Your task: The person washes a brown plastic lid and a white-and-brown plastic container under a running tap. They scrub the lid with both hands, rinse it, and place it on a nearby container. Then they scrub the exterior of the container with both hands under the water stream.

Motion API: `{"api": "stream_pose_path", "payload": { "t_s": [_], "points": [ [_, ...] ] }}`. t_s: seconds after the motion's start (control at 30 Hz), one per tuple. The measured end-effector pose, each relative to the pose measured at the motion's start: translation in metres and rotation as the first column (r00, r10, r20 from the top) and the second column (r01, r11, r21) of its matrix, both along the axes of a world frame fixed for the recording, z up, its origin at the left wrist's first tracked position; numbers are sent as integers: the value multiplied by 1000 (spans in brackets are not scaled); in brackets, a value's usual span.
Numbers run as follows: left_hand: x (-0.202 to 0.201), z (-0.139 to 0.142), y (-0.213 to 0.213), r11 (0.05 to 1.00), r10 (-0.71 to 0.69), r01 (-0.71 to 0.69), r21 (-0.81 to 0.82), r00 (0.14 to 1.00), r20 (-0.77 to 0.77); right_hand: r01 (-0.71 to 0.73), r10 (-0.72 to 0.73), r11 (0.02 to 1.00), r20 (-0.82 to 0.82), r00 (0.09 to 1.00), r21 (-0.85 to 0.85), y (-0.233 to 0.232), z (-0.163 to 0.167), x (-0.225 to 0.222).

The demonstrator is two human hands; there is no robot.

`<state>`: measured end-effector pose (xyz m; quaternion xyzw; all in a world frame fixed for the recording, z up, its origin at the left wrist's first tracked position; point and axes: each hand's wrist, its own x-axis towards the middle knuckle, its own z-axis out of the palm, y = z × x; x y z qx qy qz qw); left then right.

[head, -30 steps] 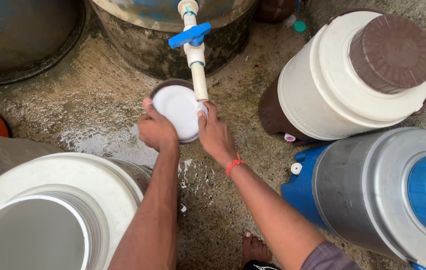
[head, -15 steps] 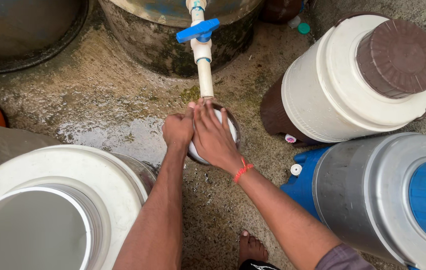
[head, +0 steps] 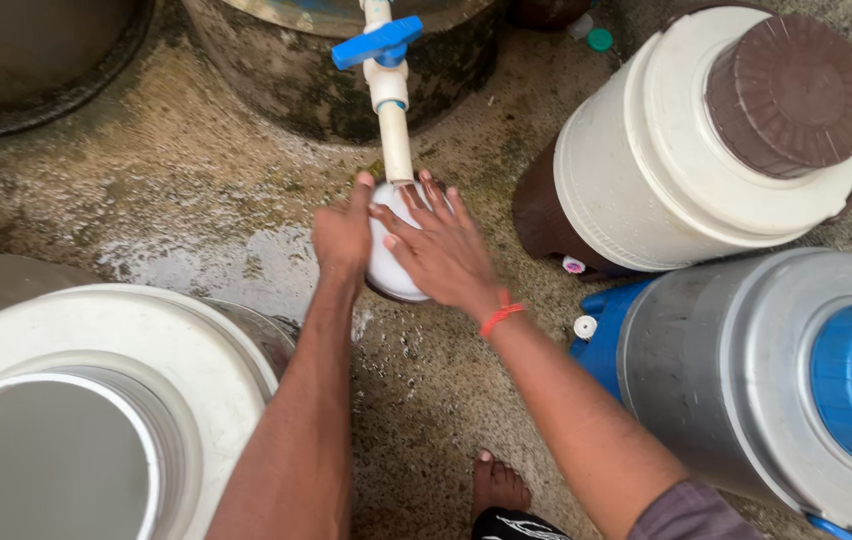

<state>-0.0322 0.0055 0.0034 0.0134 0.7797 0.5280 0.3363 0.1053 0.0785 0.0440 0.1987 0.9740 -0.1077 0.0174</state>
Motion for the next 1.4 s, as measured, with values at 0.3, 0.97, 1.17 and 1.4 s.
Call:
{"api": "stream_pose_path", "payload": {
  "t_s": [0.3,0.97,1.17,1.4],
  "points": [
    [-2,3,-4,958,-95,65,-280,991,-97,426,-458,870,-90,884,-249,-41,-42,-32],
    [-12,18,10,927,-338,306,-216,932,-129,132,-136,990,-77,988,-59,12,16,-20],
    [-9,17,4,984,12,-36,-173,991,-136,161,-153,983,-101,983,82,-25,10,-24],
    [-23,17,7,976,-121,58,-211,947,-297,105,-102,994,-121,987,18,-8,27,-22]
  ]
}}
